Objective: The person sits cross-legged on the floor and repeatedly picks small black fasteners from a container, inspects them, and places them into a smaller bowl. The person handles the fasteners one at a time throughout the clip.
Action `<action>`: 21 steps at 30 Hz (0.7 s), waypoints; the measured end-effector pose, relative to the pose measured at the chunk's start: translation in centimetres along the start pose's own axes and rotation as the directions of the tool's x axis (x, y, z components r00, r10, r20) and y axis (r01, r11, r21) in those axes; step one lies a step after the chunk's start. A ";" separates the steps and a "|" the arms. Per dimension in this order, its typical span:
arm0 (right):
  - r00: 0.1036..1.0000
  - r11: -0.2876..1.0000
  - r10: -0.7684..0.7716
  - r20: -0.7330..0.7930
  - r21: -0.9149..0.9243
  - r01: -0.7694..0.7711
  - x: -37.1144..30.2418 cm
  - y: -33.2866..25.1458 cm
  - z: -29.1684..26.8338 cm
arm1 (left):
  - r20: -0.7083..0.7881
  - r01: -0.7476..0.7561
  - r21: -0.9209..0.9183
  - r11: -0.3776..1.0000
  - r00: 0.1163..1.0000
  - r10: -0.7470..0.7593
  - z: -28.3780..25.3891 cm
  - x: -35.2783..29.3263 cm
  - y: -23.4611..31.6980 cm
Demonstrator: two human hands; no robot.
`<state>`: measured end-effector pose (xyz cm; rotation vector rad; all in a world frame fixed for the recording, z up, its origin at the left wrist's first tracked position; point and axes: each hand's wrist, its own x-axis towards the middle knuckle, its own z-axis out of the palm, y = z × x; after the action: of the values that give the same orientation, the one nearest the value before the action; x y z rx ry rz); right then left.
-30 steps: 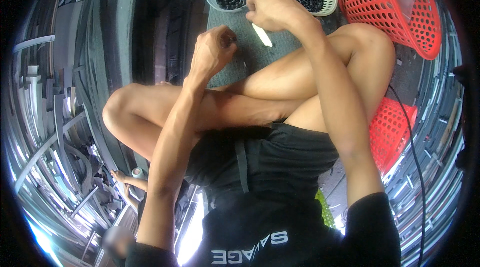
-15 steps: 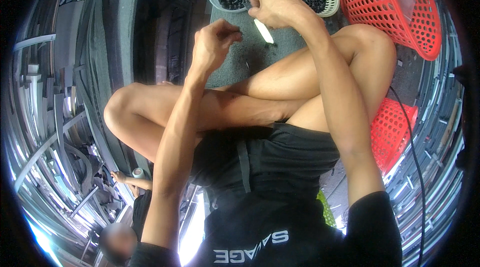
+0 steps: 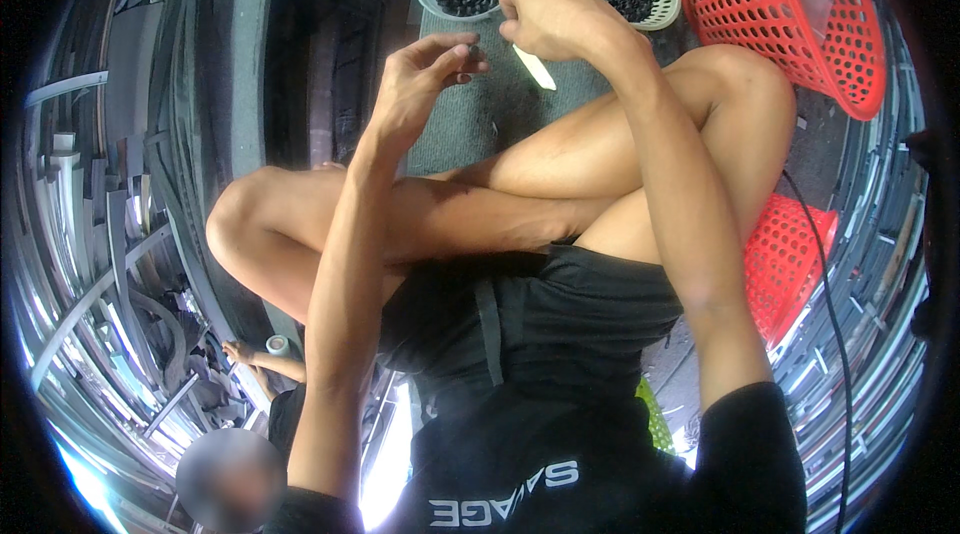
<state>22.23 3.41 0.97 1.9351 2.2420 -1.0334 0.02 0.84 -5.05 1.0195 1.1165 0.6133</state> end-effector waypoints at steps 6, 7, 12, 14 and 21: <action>0.989 0.999 -0.013 0.144 -0.028 0.018 -1.5 -0.8 0.4 | -0.006 0.025 0.062 0.998 1.000 -0.024 0.0 0.0 -0.4; 0.988 0.999 -0.029 0.154 -0.041 0.035 -1.4 -0.8 0.6 | -0.024 0.041 0.084 0.996 0.999 -0.039 0.1 0.0 -0.4; 0.990 0.998 -0.018 0.138 -0.051 0.025 -0.3 -1.0 3.1 | -0.130 0.079 0.612 0.787 0.992 0.002 0.3 -0.3 -0.4; 0.989 0.999 -0.026 0.148 -0.018 0.029 -0.1 -1.1 4.2 | -0.164 0.100 0.743 0.661 0.986 0.034 0.4 -0.3 -0.5; 0.987 0.999 -0.028 0.159 0.045 0.021 0.5 -1.6 6.6 | -0.186 0.108 0.799 0.591 0.980 0.072 0.3 -0.1 -0.7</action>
<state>18.00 0.66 -3.61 1.7735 2.1799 -1.2033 0.19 0.35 -5.65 1.7593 1.6500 0.1445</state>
